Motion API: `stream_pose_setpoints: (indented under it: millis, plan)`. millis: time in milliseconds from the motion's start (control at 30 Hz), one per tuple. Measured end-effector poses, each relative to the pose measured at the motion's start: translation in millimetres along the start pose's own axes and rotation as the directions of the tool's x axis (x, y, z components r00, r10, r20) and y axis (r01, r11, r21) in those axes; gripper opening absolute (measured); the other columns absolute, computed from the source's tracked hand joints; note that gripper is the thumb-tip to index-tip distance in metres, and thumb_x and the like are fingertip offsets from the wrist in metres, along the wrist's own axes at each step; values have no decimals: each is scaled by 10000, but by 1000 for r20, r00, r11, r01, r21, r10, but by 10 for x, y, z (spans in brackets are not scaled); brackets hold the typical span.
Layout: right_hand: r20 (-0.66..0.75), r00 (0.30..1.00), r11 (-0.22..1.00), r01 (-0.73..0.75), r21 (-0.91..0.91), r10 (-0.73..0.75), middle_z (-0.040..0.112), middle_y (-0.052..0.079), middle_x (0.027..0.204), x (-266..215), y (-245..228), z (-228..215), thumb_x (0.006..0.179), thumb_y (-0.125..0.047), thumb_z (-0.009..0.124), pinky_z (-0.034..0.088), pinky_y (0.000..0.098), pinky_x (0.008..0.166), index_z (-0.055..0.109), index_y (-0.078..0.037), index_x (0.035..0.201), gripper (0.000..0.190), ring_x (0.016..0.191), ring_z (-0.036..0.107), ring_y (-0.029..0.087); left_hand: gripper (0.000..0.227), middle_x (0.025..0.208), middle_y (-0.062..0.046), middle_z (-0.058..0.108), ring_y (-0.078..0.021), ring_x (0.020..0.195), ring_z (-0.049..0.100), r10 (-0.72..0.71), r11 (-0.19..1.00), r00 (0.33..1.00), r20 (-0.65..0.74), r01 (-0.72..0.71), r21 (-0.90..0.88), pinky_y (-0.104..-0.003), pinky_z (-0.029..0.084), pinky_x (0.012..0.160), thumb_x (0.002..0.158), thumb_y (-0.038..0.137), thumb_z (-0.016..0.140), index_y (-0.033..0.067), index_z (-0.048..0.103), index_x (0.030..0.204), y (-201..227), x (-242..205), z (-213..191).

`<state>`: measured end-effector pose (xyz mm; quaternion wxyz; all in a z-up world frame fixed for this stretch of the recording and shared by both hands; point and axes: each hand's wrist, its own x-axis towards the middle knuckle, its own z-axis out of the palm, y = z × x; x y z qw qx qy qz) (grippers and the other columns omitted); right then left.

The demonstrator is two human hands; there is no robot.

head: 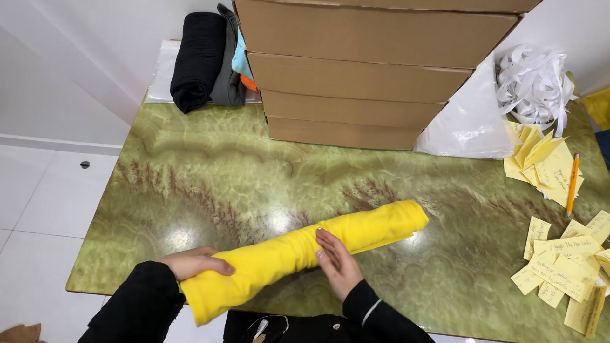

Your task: Removing shirts from hangers, folding them into tight rolls, and stacking them on a table.

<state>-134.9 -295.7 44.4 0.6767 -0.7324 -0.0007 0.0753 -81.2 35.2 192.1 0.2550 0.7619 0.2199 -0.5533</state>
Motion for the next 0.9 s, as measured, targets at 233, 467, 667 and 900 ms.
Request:
stream_pose_setpoints:
  millis: [233,467,667,900]
  plan:
    - [48,872,755,-449,477,488,707,198,1383,254,242,-243,1028,-398,443,496,383,1083,658,-15,1381,563,1279,662,273,498,1099,-145,777,-210,916,745,633,683,757,159,-450,-576,-303,599,729,875,327,759,-32,739,1220,1439,-238,623]
    - [-266,753,710,-351,611,602,649,281,1052,227,702,-647,1022,-266,531,521,525,771,596,-48,1288,351,909,628,378,484,1241,-173,718,-204,1117,728,896,325,431,-104,-798,-508,-274,659,702,988,202,776,-13,598,1383,2803,1109,1639]
    - [-458,557,660,-235,714,693,602,356,767,234,1169,-1071,1017,-156,611,548,647,504,543,-74,1209,220,591,604,470,409,1300,-105,542,-343,1273,468,974,-23,-151,-170,-808,589,-487,438,1063,910,197,720,122,624,1301,2415,646,1517]
    - [-343,489,565,-433,702,802,582,258,1404,289,-687,-952,865,-666,471,451,567,1085,470,-238,1566,821,1295,560,397,1025,1441,-96,433,-318,1369,490,652,745,687,-321,-658,106,-462,450,1090,744,781,675,169,413,1523,2286,720,1591]
